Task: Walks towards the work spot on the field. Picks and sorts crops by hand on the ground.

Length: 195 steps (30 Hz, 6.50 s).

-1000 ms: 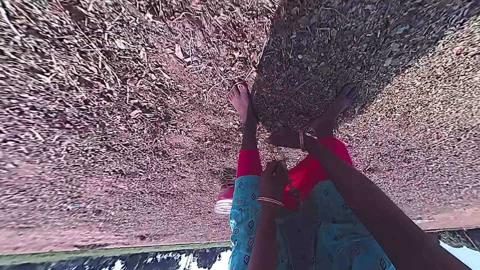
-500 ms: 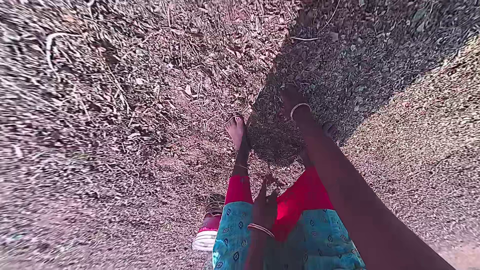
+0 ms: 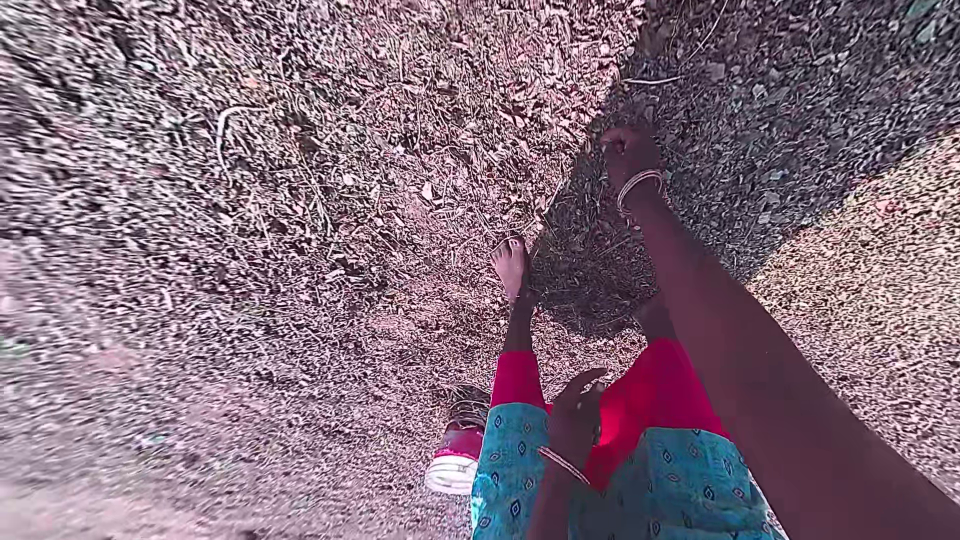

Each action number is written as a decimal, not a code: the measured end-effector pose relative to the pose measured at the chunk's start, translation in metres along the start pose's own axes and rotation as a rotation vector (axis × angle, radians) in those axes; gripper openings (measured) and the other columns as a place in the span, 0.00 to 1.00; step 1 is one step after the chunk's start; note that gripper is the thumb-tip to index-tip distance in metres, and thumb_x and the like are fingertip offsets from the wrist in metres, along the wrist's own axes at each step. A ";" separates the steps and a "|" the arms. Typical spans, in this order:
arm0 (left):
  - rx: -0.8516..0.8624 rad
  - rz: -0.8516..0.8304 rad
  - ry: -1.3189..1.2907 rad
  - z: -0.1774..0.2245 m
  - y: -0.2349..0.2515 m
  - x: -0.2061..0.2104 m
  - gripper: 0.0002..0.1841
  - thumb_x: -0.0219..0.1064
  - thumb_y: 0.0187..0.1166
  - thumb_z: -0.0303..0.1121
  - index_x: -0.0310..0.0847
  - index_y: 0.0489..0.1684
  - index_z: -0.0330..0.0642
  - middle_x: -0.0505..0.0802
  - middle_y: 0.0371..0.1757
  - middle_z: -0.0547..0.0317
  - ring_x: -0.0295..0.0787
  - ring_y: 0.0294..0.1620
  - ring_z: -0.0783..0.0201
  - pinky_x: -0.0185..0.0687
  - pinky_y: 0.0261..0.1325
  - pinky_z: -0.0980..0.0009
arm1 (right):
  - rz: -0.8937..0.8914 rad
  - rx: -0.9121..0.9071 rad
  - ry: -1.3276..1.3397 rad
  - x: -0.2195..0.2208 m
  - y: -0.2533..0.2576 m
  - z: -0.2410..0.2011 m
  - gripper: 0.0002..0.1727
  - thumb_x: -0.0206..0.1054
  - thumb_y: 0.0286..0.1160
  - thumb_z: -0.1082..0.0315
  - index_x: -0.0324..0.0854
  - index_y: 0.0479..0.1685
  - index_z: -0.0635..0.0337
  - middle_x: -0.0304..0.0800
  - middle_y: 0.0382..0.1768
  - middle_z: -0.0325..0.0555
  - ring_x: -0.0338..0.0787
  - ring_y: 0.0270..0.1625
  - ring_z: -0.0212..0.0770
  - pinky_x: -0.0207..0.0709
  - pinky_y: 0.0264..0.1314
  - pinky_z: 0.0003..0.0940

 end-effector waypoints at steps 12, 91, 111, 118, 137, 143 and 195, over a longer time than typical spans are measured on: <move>-0.009 -0.108 -0.165 0.019 0.059 0.018 0.15 0.51 0.93 0.31 0.84 0.56 0.31 0.69 0.11 0.71 0.62 0.07 0.78 0.63 0.13 0.82 | -0.041 -0.051 -0.352 0.016 0.026 -0.021 0.28 0.71 0.74 0.69 0.76 0.77 0.61 0.72 0.77 0.72 0.76 0.79 0.67 0.74 0.77 0.59; 0.271 -0.060 -0.568 0.131 0.057 -0.012 0.18 0.49 0.93 0.29 0.87 0.41 0.32 0.82 0.16 0.69 0.78 0.16 0.77 0.79 0.25 0.81 | -0.081 -0.253 -0.452 -0.012 0.110 -0.145 0.24 0.73 0.76 0.61 0.80 0.68 0.64 0.86 0.66 0.61 0.86 0.69 0.57 0.73 0.75 0.58; 0.245 -0.057 -0.958 0.126 0.060 -0.012 0.28 0.32 0.96 0.36 0.84 0.44 0.35 0.95 0.38 0.55 0.95 0.41 0.62 0.93 0.48 0.65 | -0.358 -0.344 1.245 -0.021 -0.048 -0.093 0.14 0.50 0.78 0.63 0.83 0.47 0.45 0.93 0.50 0.39 0.92 0.51 0.38 0.87 0.53 0.36; 0.332 -0.080 -1.283 0.102 0.071 -0.028 0.27 0.33 0.94 0.39 0.85 0.42 0.48 0.93 0.36 0.62 0.92 0.39 0.67 0.91 0.47 0.68 | -0.444 -0.709 0.629 -0.003 -0.208 -0.073 0.17 0.63 0.83 0.47 0.86 0.57 0.46 0.92 0.55 0.33 0.88 0.63 0.31 0.83 0.68 0.35; 0.265 -0.211 -1.302 0.096 0.072 -0.025 0.31 0.46 0.92 0.50 0.75 0.10 0.50 0.79 0.11 0.68 0.75 0.11 0.73 0.73 0.18 0.79 | -0.030 -0.766 0.087 -0.010 -0.186 -0.085 0.11 0.61 0.78 0.77 0.85 0.52 0.73 0.95 0.46 0.54 0.95 0.47 0.37 0.90 0.53 0.33; 0.379 -0.082 -1.393 0.096 0.074 -0.033 0.36 0.43 0.93 0.51 0.65 0.01 0.54 0.72 0.05 0.70 0.68 0.05 0.74 0.64 0.12 0.79 | -0.278 -0.346 -0.237 0.068 -0.096 -0.084 0.16 0.63 0.83 0.72 0.83 0.63 0.71 0.89 0.58 0.63 0.94 0.52 0.53 0.88 0.59 0.47; 0.411 0.177 -1.964 0.079 0.076 -0.098 0.33 0.36 0.94 0.53 0.71 0.12 0.51 0.81 0.15 0.68 0.79 0.14 0.71 0.76 0.19 0.79 | -0.663 -0.659 -0.832 0.286 -0.106 -0.121 0.25 0.60 0.85 0.73 0.73 0.81 0.60 0.78 0.76 0.69 0.81 0.74 0.72 0.75 0.70 0.70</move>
Point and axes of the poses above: each hand's wrist, its own y-axis towards the middle knuckle, its own x-axis out of the palm, z = x × y, the point moved 4 cm from there along y, towards the middle knuckle
